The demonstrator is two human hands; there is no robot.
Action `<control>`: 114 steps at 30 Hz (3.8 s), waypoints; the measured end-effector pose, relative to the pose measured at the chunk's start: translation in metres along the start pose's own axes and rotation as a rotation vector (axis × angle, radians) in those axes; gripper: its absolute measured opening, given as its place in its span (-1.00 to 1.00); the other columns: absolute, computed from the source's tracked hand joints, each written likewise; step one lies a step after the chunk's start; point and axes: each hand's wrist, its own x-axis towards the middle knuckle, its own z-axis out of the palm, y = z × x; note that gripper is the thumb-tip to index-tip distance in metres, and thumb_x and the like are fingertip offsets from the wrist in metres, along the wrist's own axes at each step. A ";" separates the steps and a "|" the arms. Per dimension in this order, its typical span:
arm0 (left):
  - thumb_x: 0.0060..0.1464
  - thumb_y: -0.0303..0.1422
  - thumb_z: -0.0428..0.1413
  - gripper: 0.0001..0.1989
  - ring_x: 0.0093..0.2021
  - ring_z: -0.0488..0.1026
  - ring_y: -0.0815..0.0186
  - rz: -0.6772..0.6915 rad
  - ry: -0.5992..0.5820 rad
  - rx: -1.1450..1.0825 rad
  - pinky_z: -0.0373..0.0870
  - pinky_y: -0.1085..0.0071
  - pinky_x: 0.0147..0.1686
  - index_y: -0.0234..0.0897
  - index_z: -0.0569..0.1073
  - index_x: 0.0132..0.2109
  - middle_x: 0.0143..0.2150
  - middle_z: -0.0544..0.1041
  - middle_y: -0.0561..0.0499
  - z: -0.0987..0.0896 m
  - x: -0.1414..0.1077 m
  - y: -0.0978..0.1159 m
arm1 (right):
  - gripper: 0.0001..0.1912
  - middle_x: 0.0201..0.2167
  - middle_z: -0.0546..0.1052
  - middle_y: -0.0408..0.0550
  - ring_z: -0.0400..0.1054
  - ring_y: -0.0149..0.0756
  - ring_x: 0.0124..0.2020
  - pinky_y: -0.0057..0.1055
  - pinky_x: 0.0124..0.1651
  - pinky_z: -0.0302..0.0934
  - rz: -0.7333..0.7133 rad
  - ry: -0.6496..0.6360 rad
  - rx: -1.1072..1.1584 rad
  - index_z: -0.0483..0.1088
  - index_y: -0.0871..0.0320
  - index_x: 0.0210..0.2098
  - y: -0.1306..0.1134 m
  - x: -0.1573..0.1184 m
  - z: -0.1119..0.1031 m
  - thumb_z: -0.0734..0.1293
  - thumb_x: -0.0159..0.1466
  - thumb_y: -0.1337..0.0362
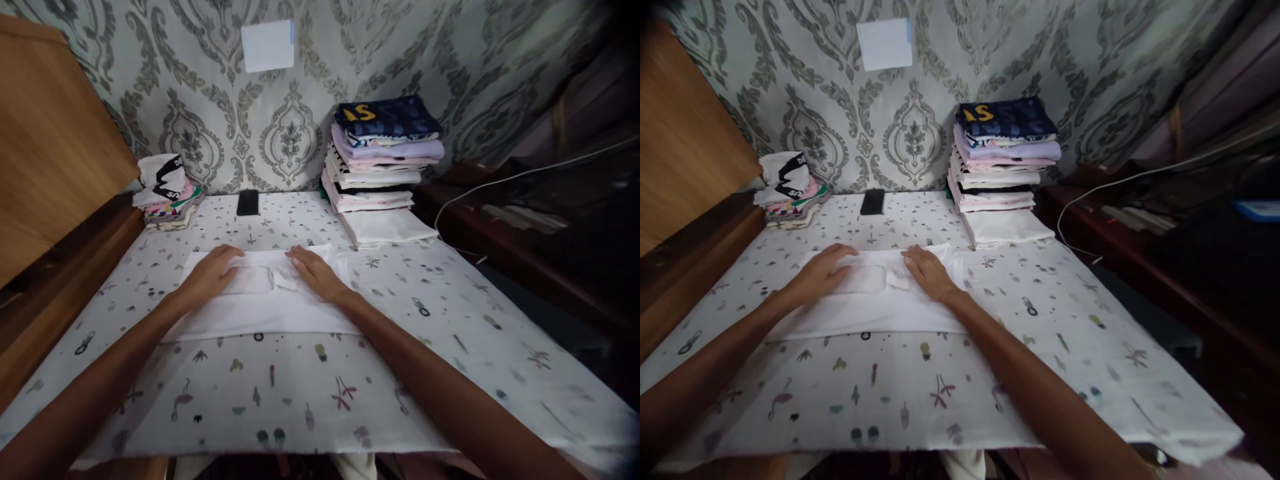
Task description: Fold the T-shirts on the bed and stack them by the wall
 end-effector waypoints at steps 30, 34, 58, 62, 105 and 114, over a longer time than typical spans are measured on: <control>0.31 0.01 -0.16 -0.30 0.47 -0.05 0.03 -0.081 -0.259 0.062 -0.07 0.02 0.37 -0.37 0.08 0.40 0.47 0.05 -0.31 0.057 0.030 0.067 | -0.36 0.39 0.17 0.27 -0.07 0.11 0.44 0.15 0.41 -0.18 0.107 0.012 -0.357 0.20 0.24 0.33 0.001 -0.006 0.008 0.14 0.41 -0.04; 0.31 0.08 -0.27 -0.25 0.49 -0.13 0.05 -0.167 -0.253 0.071 -0.16 -0.03 0.38 -0.29 -0.04 0.45 0.49 -0.01 -0.27 0.046 0.011 0.029 | -0.35 0.39 0.17 0.23 -0.07 0.11 0.44 0.14 0.41 -0.18 0.080 0.005 -0.366 0.21 0.20 0.33 0.007 -0.005 0.011 0.09 0.42 -0.08; 0.21 0.06 -0.08 -0.42 0.28 0.34 0.12 -0.477 0.385 -0.562 0.11 0.17 0.34 -0.26 0.43 0.14 0.21 0.48 -0.16 0.015 -0.046 -0.087 | -0.34 0.46 0.00 0.17 -0.21 -0.13 0.48 -0.04 0.45 -0.24 -0.078 -0.287 -0.349 0.04 0.29 0.41 -0.067 -0.010 0.005 -0.02 0.47 0.01; 0.14 0.00 0.05 -0.54 0.12 0.48 0.15 -0.568 0.605 -0.897 0.30 0.16 0.22 -0.27 0.45 -0.03 0.04 0.57 -0.19 0.012 -0.050 -0.102 | -0.31 0.44 0.06 0.18 -0.17 -0.05 0.47 0.07 0.43 -0.22 -0.075 -0.310 -0.321 0.04 0.22 0.42 -0.070 -0.007 0.013 -0.01 0.45 -0.05; -0.27 -0.35 0.33 -0.74 -0.58 0.32 0.39 -0.540 0.084 -0.961 0.32 0.42 -0.51 -0.29 0.53 -0.33 -0.58 0.38 0.12 -0.020 0.100 0.015 | -0.82 -0.54 0.50 -0.21 0.44 -0.41 -0.49 -0.49 -0.41 0.41 0.446 0.260 1.237 0.52 0.16 -0.35 -0.131 -0.055 0.021 0.35 0.03 0.32; -0.22 -0.45 0.35 -0.80 -0.54 0.42 0.36 -0.543 -0.036 -0.999 0.46 0.35 -0.40 -0.32 0.47 -0.41 -0.56 0.45 0.09 0.042 0.146 0.076 | -0.82 -0.48 0.53 -0.15 0.53 -0.27 -0.38 -0.29 -0.21 0.50 0.562 0.388 1.342 0.48 0.17 -0.31 -0.093 -0.108 -0.009 0.40 0.05 0.31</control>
